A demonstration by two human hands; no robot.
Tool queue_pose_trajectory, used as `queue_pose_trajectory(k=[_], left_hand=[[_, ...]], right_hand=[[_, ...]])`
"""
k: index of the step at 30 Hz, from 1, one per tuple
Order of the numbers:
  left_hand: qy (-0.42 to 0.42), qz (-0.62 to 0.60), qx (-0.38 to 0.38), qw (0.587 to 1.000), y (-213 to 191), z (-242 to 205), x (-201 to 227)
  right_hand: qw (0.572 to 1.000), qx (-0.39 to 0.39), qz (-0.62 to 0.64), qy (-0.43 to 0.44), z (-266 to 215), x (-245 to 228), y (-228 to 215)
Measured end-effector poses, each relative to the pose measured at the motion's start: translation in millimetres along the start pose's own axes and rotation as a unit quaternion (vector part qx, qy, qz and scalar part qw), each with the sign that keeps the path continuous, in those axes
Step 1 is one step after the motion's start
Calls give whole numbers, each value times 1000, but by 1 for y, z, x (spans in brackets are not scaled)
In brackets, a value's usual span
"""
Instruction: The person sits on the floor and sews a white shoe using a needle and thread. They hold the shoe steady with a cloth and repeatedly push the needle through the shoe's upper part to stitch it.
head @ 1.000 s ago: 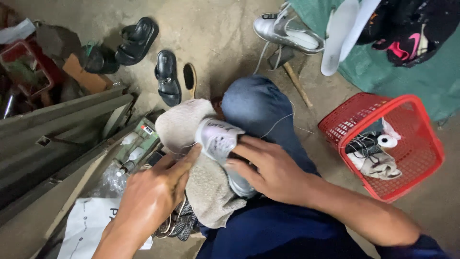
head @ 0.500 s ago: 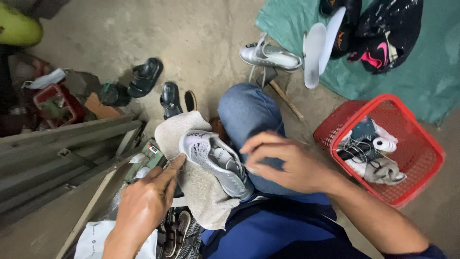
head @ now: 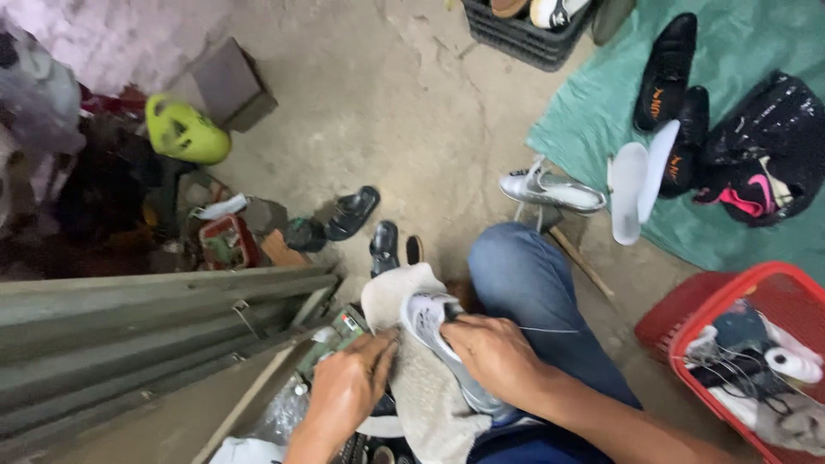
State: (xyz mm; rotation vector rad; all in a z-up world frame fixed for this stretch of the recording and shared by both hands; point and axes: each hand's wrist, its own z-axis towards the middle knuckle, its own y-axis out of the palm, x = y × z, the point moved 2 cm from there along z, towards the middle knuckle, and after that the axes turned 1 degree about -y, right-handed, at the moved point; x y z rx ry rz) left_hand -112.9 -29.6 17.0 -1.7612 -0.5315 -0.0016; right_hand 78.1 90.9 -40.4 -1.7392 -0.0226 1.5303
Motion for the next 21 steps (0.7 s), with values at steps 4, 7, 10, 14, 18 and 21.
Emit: queue_pose_trajectory(k=[4, 7, 10, 14, 18, 21], left_hand=[[12, -46, -15, 999, -5, 5, 1], [19, -61, -30, 998, -3, 8, -4], [29, -77, -31, 996, -2, 11, -9], [35, -82, -36, 995, -6, 13, -9], [60, -96, -29, 993, -1, 17, -14], [48, -99, -51, 993, -2, 19, -14]], right_hand=[[996, -11, 16, 85, 14, 12, 12], [988, -23, 38, 147, 20, 16, 19], [983, -49, 31, 172, 22, 20, 25], [985, -77, 10, 155, 18, 41, 43], [987, -78, 77, 121, 20, 47, 47], [974, -108, 138, 141, 19, 43, 50]])
